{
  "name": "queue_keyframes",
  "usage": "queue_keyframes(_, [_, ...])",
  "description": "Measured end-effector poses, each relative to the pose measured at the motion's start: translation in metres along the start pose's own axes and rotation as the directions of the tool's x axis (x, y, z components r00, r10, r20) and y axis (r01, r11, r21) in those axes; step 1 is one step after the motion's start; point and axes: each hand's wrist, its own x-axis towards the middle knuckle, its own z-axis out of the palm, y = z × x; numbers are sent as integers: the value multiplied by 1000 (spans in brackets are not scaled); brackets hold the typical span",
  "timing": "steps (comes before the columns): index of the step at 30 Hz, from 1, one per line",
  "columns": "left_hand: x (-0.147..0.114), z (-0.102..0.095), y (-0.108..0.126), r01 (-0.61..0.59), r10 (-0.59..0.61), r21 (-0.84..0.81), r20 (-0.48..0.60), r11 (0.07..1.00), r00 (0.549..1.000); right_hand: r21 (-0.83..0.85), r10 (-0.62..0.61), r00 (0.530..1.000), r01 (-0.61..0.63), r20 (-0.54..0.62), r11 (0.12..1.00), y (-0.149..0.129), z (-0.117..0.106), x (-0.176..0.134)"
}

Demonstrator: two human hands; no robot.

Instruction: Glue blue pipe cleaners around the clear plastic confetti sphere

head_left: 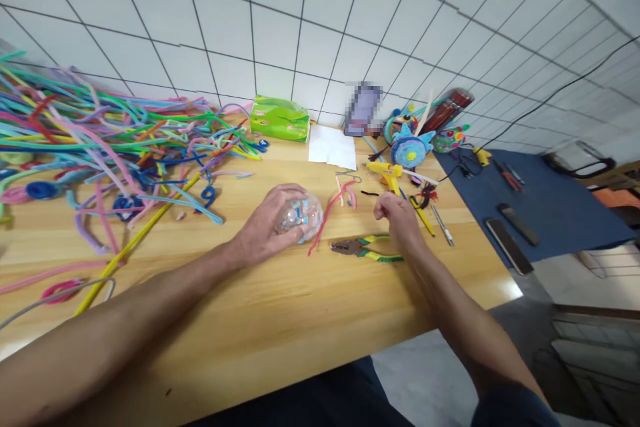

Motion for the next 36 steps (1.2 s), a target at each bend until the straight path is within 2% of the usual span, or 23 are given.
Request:
queue_keyframes(2, [1,-1,-3,-16,16,14,-11,1000,1000,-72,2,992,-11,-125,997,19,-24,6])
queue_keyframes(5, [2,-2,-6,-23,23,29,-4,999,1000,-181,-39,955,-15,-293,983,41,-51,24])
queue_keyframes(8, [3,-3,-6,-10,10,32,5,999,1000,-291,-85,943,-13,-323,957,52,-58,49])
queue_keyframes(13, [3,-4,-7,6,-6,32,-7,999,1000,-426,-94,973,-6,-212,905,51,-45,92])
queue_keyframes(17, [5,-5,-5,10,-10,34,-13,999,1000,-434,-92,988,30,-124,900,38,-33,103])
queue_keyframes(20, [7,-5,-4,19,-18,28,-28,999,999,-358,-107,994,96,-11,929,18,-27,88])
queue_keyframes(22, [8,-5,-4,25,-25,21,-30,999,999,-204,-133,982,159,135,966,2,-22,70])
queue_keyframes(25, [8,-5,-5,35,-35,8,-27,999,999,24,-143,922,144,360,989,-22,-14,42])
queue_keyframes(28, [8,-6,-6,47,-47,3,-21,999,999,65,-129,869,111,478,992,-39,-6,24])
queue_keyframes(32, [7,-7,-6,69,-69,-3,-21,998,997,5,-77,829,89,554,996,-49,0,18])
queue_keyframes(34, [8,-7,-6,104,-105,-17,-29,994,994,1,-70,836,83,544,997,-49,5,18])
queue_keyframes(36, [8,-6,-7,160,-162,-39,-41,986,986,24,-89,871,89,482,996,-46,14,19])
